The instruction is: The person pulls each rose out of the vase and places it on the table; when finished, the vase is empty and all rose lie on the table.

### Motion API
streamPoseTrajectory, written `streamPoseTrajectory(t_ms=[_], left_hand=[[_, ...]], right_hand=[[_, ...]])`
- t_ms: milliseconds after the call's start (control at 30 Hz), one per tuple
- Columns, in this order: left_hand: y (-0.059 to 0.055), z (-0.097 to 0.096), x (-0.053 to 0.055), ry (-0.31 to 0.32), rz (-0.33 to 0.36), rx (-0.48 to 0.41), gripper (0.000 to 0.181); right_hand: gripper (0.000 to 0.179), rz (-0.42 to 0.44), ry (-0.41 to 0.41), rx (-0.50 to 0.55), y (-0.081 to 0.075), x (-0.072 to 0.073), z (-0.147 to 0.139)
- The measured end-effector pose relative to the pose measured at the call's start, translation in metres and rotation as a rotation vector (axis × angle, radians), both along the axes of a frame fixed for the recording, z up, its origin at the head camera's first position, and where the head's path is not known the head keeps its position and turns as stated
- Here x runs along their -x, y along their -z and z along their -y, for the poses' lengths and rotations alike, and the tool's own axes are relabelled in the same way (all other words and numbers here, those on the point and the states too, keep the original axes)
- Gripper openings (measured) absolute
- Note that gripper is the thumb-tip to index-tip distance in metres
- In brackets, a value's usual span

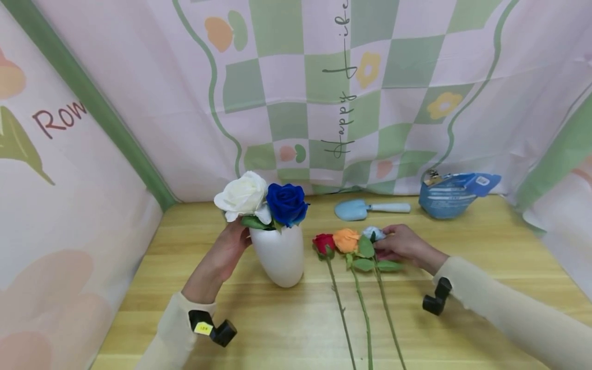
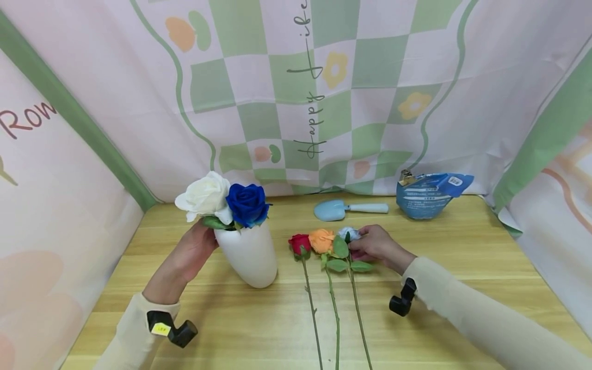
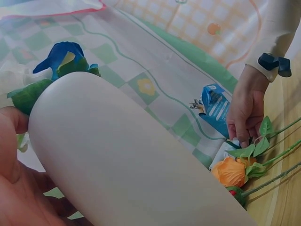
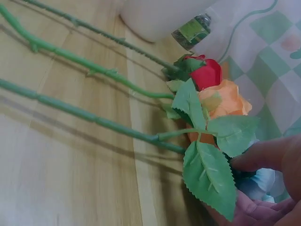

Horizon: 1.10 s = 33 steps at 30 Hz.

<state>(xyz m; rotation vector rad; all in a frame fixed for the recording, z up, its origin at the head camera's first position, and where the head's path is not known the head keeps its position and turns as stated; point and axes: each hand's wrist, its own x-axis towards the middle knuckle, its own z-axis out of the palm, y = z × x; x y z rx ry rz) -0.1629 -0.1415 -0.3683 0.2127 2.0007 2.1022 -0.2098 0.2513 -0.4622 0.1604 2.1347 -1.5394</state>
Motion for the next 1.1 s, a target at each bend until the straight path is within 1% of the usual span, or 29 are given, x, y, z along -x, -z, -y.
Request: streamPoseTrajectory(t_ms=[100,267,500,667,767,867,1000,1100], left_hand=[[0.001,0.0,0.001,0.005,0.0,0.01,0.048],[0.002,0.001,0.003,0.005,0.009,0.022,0.049],[0.001,0.001,0.0,-0.005,-0.006,0.025,0.047],[0.003,-0.002,0.002,-0.008,-0.008,0.021,0.046],[0.003,-0.002,0.003,-0.01,0.002,0.023,0.046],[0.003,-0.002,0.002,-0.024,0.015,0.023,0.046],[0.002,-0.001,0.001,-0.022,0.007,0.028,0.046],[0.002,0.0,0.001,-0.015,-0.002,0.028,0.046]], right_hand=[[0.059,-0.009,-0.029,-0.056,0.001,-0.001,-0.003],[0.067,-0.007,-0.065,-0.108,0.0,-0.003,-0.009],[0.07,-0.031,-0.07,-0.115,-0.001,-0.006,-0.006],[0.075,-0.035,-0.075,-0.139,-0.004,-0.011,-0.008],[0.075,-0.053,-0.117,-0.17,-0.009,-0.014,-0.016],[0.076,-0.048,-0.148,-0.189,-0.016,-0.014,-0.027],[0.081,-0.053,-0.162,-0.199,-0.025,-0.012,-0.039],[0.077,-0.106,-0.163,-0.192,-0.034,-0.01,-0.045]])
